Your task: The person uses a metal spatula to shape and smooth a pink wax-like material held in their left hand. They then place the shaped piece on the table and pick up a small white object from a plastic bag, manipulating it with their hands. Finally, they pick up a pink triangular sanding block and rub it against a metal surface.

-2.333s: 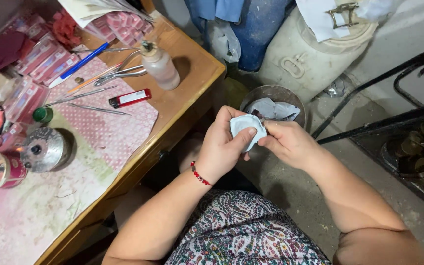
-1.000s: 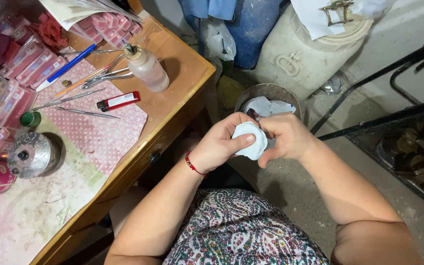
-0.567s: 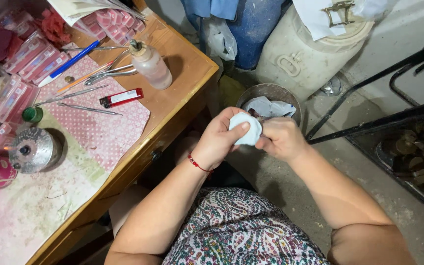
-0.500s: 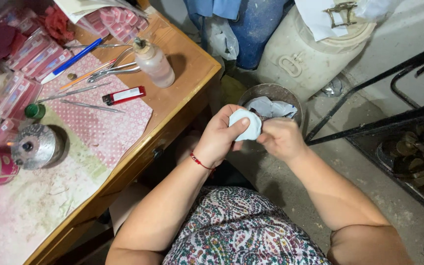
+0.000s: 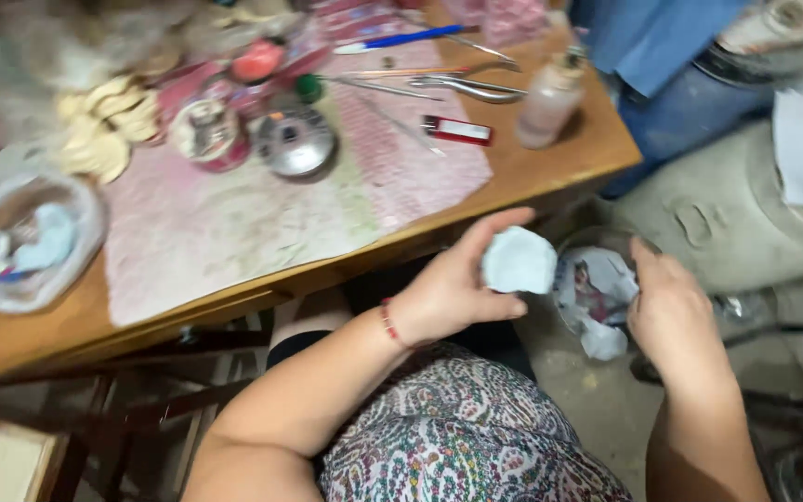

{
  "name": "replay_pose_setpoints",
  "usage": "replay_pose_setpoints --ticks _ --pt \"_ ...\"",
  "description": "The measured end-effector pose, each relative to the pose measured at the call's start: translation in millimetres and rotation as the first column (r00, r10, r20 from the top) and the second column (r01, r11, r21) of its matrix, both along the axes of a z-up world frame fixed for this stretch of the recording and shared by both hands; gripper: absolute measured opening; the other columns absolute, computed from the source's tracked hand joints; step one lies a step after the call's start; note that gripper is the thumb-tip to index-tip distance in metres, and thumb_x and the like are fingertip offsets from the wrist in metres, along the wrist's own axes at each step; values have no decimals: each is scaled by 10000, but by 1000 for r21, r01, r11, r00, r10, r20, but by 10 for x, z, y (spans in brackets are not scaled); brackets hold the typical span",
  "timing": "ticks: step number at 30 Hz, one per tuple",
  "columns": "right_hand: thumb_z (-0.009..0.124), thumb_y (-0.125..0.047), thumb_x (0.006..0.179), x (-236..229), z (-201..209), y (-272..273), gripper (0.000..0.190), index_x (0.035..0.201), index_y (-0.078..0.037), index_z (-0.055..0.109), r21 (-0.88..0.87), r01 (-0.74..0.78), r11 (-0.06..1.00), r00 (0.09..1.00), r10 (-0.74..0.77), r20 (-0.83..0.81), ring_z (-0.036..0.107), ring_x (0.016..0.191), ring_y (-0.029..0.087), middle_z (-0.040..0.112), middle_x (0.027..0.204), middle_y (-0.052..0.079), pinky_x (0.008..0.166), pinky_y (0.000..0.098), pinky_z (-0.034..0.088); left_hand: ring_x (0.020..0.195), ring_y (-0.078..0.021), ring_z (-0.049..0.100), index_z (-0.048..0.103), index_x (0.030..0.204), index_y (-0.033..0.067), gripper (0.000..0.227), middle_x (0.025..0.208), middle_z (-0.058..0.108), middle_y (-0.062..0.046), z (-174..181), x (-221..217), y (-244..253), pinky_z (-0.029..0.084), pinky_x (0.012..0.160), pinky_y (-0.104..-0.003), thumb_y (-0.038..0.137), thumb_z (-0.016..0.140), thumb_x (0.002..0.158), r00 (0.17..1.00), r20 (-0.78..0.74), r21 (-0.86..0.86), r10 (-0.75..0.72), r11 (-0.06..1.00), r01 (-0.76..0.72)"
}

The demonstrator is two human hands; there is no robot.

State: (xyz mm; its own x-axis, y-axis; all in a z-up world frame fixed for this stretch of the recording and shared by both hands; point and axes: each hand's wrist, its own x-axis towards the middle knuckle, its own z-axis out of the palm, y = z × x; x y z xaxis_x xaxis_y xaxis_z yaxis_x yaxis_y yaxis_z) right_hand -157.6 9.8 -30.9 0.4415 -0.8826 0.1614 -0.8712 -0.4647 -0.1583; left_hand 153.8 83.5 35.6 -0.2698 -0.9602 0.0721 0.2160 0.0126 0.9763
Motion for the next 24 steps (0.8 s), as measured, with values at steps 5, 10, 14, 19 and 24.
replay_pose_setpoints --ticks 5,10,14,19,24 --pt "518 153 803 1390 695 -137 634 1408 3 637 -293 -416 861 812 497 307 670 1052 383 706 1191 192 969 469 525 1008 -123 595 341 1538 190 889 1245 613 -37 478 1091 605 495 897 -235 148 804 780 877 341 -50 340 938 -344" --pt "621 96 900 2460 740 -327 369 1179 -92 775 -317 -550 773 674 634 378 668 1011 318 728 1134 116 936 424 508 681 -173 598 479 1380 203 738 1162 689 -23 735 1822 777 482 740 -295 185 763 699 521 748 -70 412 829 -554" --pt "656 52 873 2684 721 -425 374 1135 -171 803 -312 -500 808 733 587 344 615 1001 305 683 1074 55 916 452 460 1115 -343 621 571 1361 135 796 1204 655 -109 545 2181 710 461 945 -422 349 848 646 273 826 -378 493 844 -380" --pt "735 -79 940 2957 1064 -582 214 1124 -151 819 -387 -428 817 773 553 312 585 986 311 645 1037 79 913 444 465 1008 -348 601 588 1412 82 894 1087 606 -129 388 2422 721 453 924 -416 418 908 648 260 807 -467 531 842 -271" --pt "625 -137 985 3853 1472 -1245 254 752 -50 677 -378 -389 840 888 451 89 569 716 434 634 684 191 652 571 465 1123 -332 571 527 1458 88 1005 1203 576 -135 348 2487 811 446 983 -425 507 924 635 338 779 -429 528 842 -328"
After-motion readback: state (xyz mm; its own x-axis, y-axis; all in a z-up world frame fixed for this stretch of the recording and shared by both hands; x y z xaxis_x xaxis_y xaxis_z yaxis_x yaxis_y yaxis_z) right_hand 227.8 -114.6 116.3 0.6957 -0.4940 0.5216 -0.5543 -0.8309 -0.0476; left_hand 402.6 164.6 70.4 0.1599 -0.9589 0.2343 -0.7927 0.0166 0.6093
